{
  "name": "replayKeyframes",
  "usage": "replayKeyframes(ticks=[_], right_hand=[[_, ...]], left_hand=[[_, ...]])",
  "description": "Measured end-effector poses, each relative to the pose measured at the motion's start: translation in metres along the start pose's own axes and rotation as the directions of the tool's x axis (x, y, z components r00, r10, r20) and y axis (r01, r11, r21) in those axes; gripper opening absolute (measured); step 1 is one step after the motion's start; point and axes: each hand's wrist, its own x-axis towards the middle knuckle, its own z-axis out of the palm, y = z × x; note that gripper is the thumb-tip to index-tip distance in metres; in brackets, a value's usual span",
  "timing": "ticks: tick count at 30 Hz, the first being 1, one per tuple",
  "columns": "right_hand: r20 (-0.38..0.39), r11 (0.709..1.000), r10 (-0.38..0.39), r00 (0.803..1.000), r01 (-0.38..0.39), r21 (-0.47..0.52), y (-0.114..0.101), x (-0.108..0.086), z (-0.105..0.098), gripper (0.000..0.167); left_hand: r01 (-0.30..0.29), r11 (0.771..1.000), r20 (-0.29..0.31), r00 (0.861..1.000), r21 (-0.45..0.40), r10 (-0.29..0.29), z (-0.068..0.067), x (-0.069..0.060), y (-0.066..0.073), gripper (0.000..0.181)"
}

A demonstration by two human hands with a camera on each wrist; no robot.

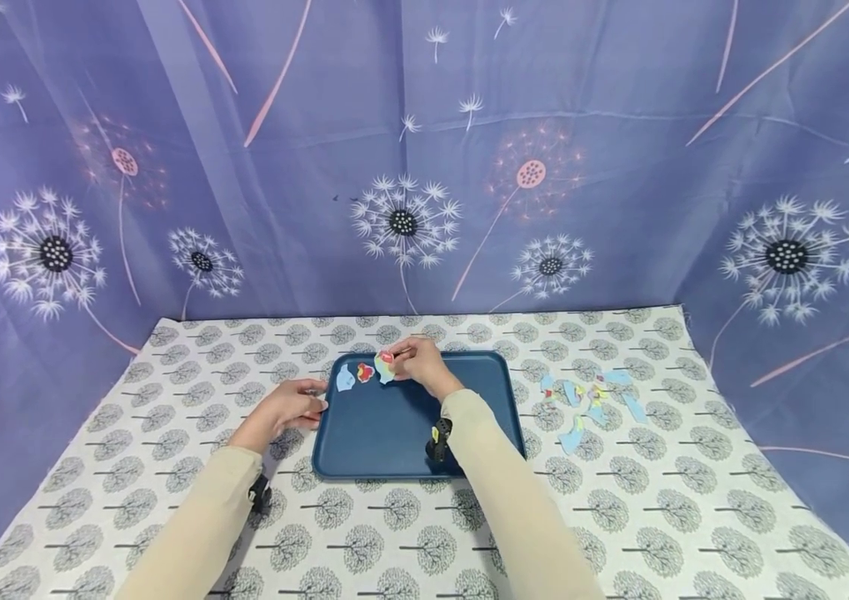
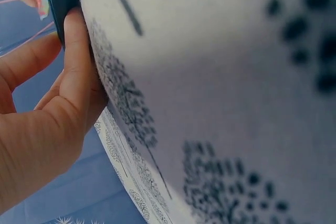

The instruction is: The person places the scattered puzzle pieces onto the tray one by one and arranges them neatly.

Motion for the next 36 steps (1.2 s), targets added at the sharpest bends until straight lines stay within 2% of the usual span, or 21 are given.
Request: replayKeyframes(ticks=[11,24,31,36], right_hand=[[-0.036,0.996,-0.004,0.999,0.001,-0.093,0.003,0.003,0.004,0.024],[-0.069,0.955,-0.014,0.998,-0.006,-0.295,0.004,0.001,0.006,0.015],[0.029,0.977,-0.037,0.999,0.042,-0.21,0.006,-0.005,-0.007,0.027],[0.033,0.971,-0.134,0.99,0.138,-0.194,-0.001,-0.012,-0.03,0.032]], left_hand=[[-0.01,1.0,-0.004,1.0,0.01,0.01,0.0,0.001,0.005,0.048],[-0.003,1.0,0.004,1.0,0.011,0.003,0.0,0.002,0.001,0.05],[0.007,0.999,0.01,1.0,0.033,-0.007,0.0,-0.002,0.002,0.048],[0.005,1.0,0.006,1.0,0.029,-0.006,0.0,-0.003,0.004,0.048]])
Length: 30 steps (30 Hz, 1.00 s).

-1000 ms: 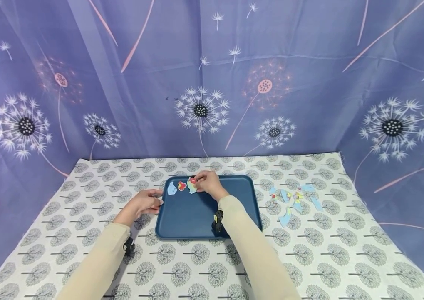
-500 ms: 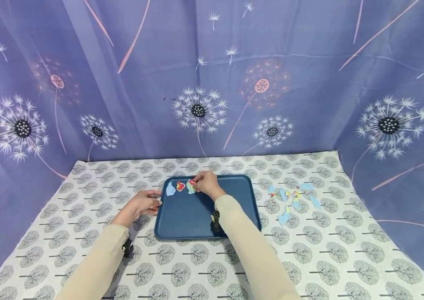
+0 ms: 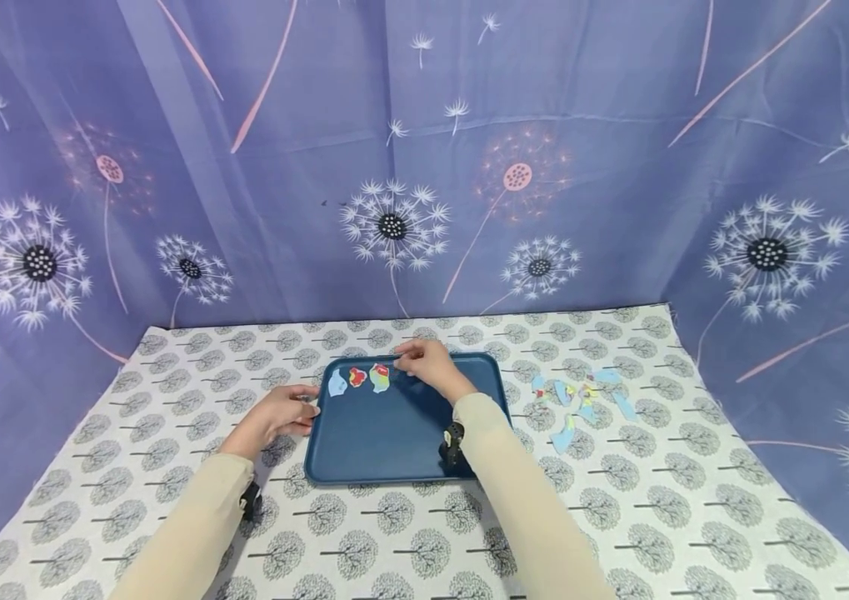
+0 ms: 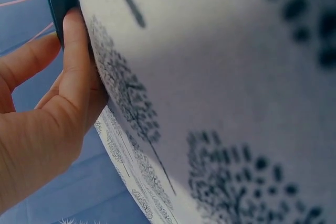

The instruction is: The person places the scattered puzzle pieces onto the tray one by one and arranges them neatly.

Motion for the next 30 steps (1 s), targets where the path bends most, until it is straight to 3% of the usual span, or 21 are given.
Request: replayKeyframes(ticks=[3,9,22,30], right_hand=[[-0.028,0.999,-0.045,0.999,0.045,-0.004,0.0,-0.006,-0.017,0.033],[-0.07,0.999,-0.048,0.996,0.046,-0.027,0.009,-0.022,-0.052,0.035],[-0.211,0.986,0.05,0.976,-0.082,-0.146,0.037,-0.073,-0.127,0.04],[-0.212,0.986,0.088,0.973,-0.116,-0.121,0.056,-0.101,-0.154,0.045]], left_hand=[[-0.003,1.0,-0.003,1.0,-0.002,0.003,0.0,0.001,-0.001,0.048],[0.007,1.0,-0.001,1.0,-0.014,-0.007,0.001,0.002,-0.003,0.049],[0.004,0.999,-0.018,1.0,-0.041,-0.005,0.001,0.003,-0.005,0.047],[-0.005,1.0,-0.01,1.0,-0.028,0.005,0.001,0.003,-0.002,0.046]])
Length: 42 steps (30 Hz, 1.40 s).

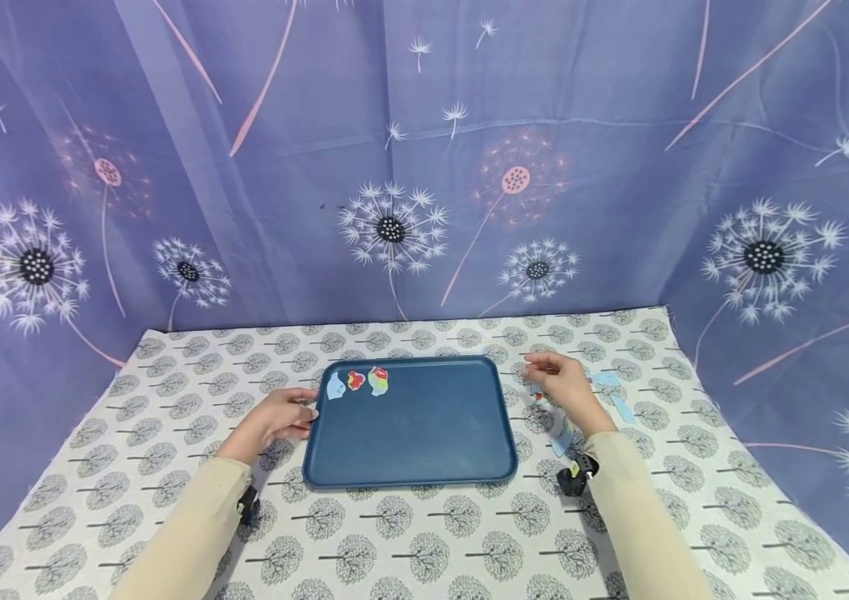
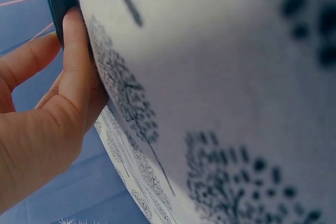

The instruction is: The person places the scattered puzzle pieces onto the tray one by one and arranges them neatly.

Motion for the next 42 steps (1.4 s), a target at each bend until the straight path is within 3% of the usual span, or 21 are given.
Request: replayKeyframes(ticks=[7,14,26,34,42], right_hand=[[0.043,0.998,0.051,0.998,-0.049,-0.033,0.014,-0.01,-0.013,0.051],[0.084,0.983,0.142,0.986,-0.131,-0.125,0.015,-0.012,-0.012,0.065],[0.099,0.98,0.17,0.98,-0.158,-0.118,0.018,-0.007,-0.008,0.068],[0.098,0.986,0.119,0.988,-0.106,-0.125,0.018,-0.008,-0.007,0.068],[0.084,0.999,0.045,0.995,-0.042,-0.031,0.022,-0.009,-0.009,0.057]], left_hand=[[0.003,1.0,0.004,1.0,-0.008,-0.003,0.0,0.0,0.002,0.046],[-0.002,1.0,0.01,1.0,-0.018,0.002,0.0,-0.002,0.002,0.048],[-0.006,1.0,0.014,1.0,-0.03,0.007,-0.001,-0.002,0.001,0.049],[-0.015,0.999,0.019,1.0,-0.033,0.016,-0.002,-0.003,-0.001,0.049],[-0.017,0.999,0.015,1.0,-0.031,0.018,-0.002,-0.003,0.0,0.048]])
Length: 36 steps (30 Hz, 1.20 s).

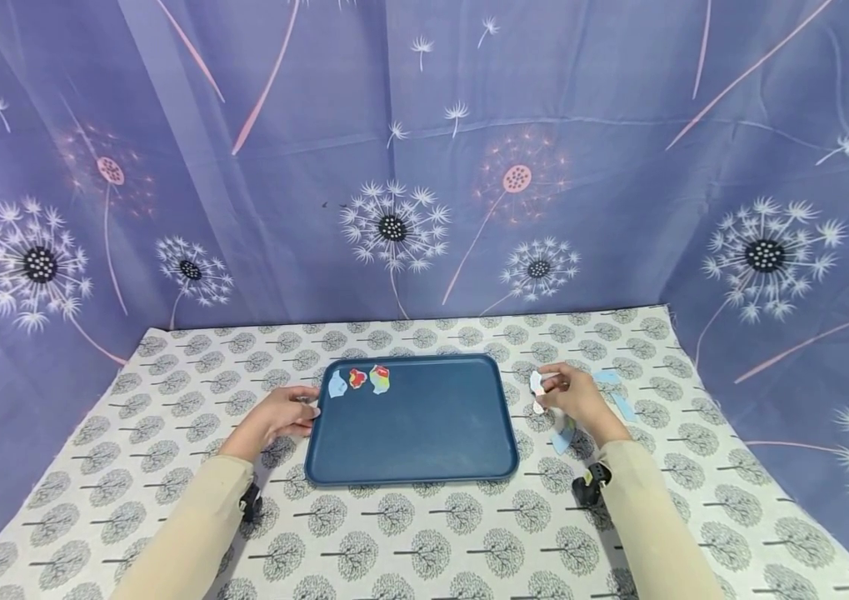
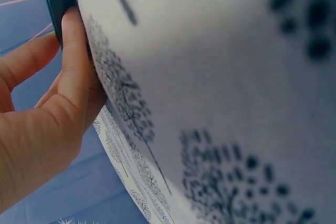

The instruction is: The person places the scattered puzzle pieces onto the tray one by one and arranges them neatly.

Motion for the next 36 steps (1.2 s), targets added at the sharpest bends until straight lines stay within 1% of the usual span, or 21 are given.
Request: replayKeyframes(ticks=[3,8,12,16,20,23,29,34,36], right_hand=[[-0.009,0.999,-0.024,1.0,0.024,0.032,0.003,0.0,-0.002,0.055],[-0.022,0.998,-0.019,1.0,0.02,0.053,0.003,0.001,-0.004,0.054],[-0.037,0.998,-0.006,0.999,0.009,0.07,-0.006,0.002,-0.004,0.055],[-0.015,0.994,-0.016,1.0,0.017,0.108,-0.022,0.007,0.0,0.055],[0.008,0.989,-0.044,0.999,0.042,0.145,-0.036,0.014,0.01,0.055],[0.022,0.984,-0.055,0.998,0.051,0.173,-0.045,0.02,0.021,0.054],[0.032,0.961,-0.061,0.998,0.05,0.272,-0.06,0.034,0.044,0.053],[0.04,0.948,-0.058,0.998,0.042,0.316,-0.071,0.043,0.06,0.051],[0.05,0.944,-0.069,0.996,0.049,0.325,-0.075,0.048,0.068,0.049]], left_hand=[[0.002,1.0,-0.001,1.0,0.006,-0.002,0.0,0.001,0.0,0.048],[0.008,1.0,-0.005,1.0,0.014,-0.008,0.001,0.001,0.0,0.049],[0.008,1.0,-0.007,1.0,0.016,-0.008,0.002,0.001,-0.001,0.049],[0.001,1.0,-0.002,1.0,0.01,-0.001,0.002,0.002,-0.001,0.049],[-0.003,1.0,-0.004,1.0,0.01,0.003,0.001,0.004,-0.003,0.049],[-0.005,1.0,-0.011,1.0,0.009,0.005,0.001,0.005,-0.005,0.049],[0.0,1.0,-0.014,1.0,0.017,0.0,0.002,0.005,-0.005,0.05],[-0.003,1.0,-0.012,1.0,0.003,0.004,0.001,0.004,-0.003,0.049],[-0.001,1.0,-0.015,1.0,-0.002,0.001,0.001,0.003,-0.003,0.049]])
